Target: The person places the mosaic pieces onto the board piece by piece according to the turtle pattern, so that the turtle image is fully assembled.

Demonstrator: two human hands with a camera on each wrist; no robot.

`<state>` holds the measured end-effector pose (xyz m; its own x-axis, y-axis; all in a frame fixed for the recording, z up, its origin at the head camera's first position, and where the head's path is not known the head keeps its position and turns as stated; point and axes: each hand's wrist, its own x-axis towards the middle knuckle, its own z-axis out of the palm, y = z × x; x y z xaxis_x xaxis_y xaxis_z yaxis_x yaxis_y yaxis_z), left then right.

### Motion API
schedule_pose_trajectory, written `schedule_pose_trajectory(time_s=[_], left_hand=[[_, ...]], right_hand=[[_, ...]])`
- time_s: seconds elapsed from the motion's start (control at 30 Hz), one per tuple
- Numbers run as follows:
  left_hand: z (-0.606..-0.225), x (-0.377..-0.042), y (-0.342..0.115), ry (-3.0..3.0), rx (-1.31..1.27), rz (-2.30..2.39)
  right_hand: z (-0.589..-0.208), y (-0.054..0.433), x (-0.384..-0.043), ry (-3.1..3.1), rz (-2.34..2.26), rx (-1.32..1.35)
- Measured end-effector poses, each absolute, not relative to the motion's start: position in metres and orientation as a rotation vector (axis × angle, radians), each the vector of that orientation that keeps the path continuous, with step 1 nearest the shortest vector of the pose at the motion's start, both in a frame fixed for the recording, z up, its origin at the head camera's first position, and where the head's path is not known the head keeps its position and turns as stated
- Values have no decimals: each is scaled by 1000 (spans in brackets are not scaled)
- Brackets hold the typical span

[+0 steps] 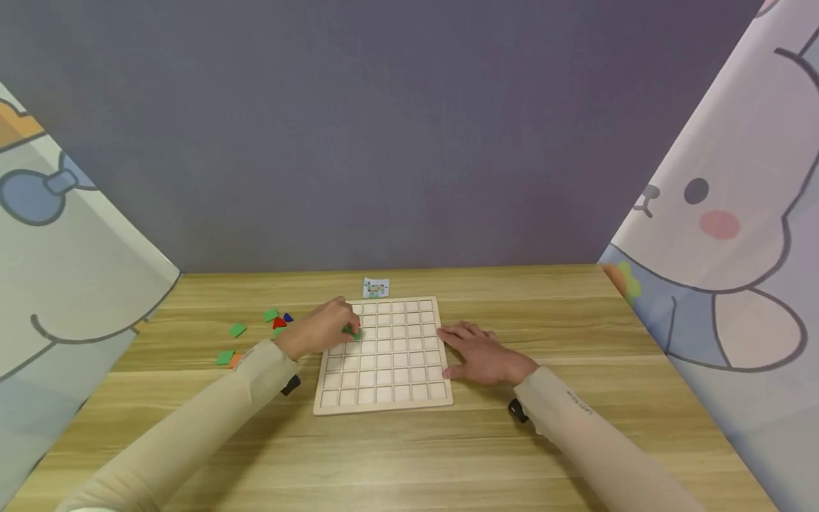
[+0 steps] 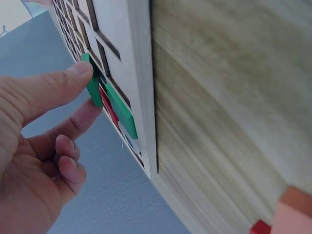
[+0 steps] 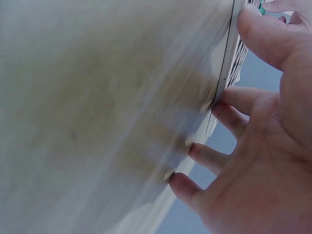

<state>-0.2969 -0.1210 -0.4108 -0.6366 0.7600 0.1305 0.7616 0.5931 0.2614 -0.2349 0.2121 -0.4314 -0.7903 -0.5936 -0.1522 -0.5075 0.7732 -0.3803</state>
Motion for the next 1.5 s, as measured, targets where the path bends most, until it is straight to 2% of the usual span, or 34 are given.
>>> schedule_pose_trajectory(time_s=[0.57,0.8,1.07,1.5], left_hand=[[-407,-290,-135,-2886,-1307,-383],[-399,-282,-166,-2743,-1287,-403],[-396,-265,-217,-2755,-1139,-454],[-413,-243,-269,-2847,-1208,-519]], right_hand=[[-432,212,-236,2696,-480,-858],[-431,211,-235,2702,-462,-864],[-431,213,-234,2690,-480,-862],[-429,212,-234,2699,-465,-872]])
